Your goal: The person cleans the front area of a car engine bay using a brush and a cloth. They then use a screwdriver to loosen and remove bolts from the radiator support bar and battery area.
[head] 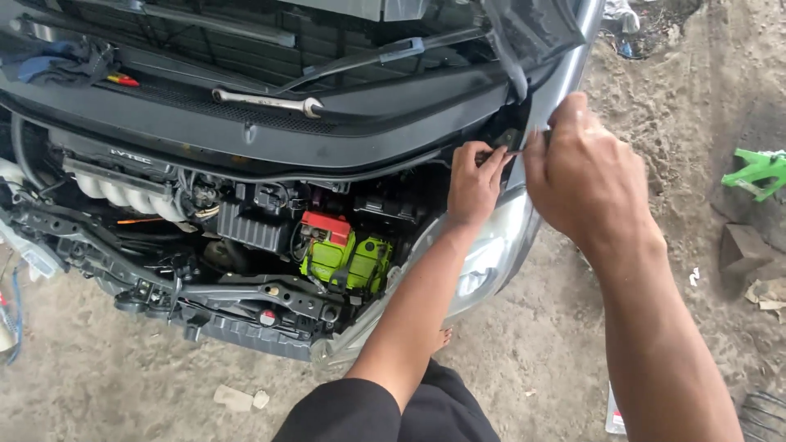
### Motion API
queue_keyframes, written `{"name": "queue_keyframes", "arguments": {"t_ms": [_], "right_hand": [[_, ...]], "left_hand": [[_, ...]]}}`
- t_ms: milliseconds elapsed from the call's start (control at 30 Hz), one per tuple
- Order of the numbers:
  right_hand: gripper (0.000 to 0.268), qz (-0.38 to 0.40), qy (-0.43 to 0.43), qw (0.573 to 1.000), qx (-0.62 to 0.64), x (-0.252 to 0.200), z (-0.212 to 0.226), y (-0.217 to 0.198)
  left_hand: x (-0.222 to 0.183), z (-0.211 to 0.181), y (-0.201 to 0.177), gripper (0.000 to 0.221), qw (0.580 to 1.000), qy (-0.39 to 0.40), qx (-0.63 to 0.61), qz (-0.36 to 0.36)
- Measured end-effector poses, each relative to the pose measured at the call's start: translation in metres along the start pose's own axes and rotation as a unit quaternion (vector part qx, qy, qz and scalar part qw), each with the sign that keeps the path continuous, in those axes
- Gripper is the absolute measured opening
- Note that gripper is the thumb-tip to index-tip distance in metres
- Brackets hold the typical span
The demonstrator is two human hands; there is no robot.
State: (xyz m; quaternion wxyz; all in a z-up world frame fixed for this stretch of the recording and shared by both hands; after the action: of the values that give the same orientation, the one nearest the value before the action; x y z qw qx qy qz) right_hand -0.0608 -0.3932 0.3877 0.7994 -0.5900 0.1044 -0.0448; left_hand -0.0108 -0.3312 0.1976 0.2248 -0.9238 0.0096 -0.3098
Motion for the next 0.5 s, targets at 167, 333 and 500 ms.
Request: {"name": "queue_keyframes", "arguments": {"t_ms": [167, 333, 500], "right_hand": [[0.033, -0.025, -0.073, 0.997, -0.019, 0.009, -0.004, 0.003], [0.072, -0.051, -0.031, 0.979, -0.196, 0.016, -0.017, -0.003], [0.022, -0.011, -0.020, 0.997, 0.073, 0.006, -0.009, -0.009]], "left_hand": [[0.005, -0.010, -0.007, 0.021, 1.000, 0.014, -0.006, 0.010], [0.006, -0.004, -0.001, 0.018, 1.000, 0.024, -0.005, 0.007], [-0.001, -0.002, 0.001, 0.022, 0.999, 0.019, 0.017, 0.022]]}}
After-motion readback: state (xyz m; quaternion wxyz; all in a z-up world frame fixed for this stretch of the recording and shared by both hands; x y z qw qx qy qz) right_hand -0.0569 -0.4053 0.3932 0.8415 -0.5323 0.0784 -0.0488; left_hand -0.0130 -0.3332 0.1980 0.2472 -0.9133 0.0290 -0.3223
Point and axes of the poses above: each hand's wrist, its own x-axis towards the middle knuckle, its own y-axis out of the palm, z = x × y, the point moved 10 cm from there along x, towards the middle knuckle, and after that the axes turned 7 degrees about -y, right-handed, at the moved point
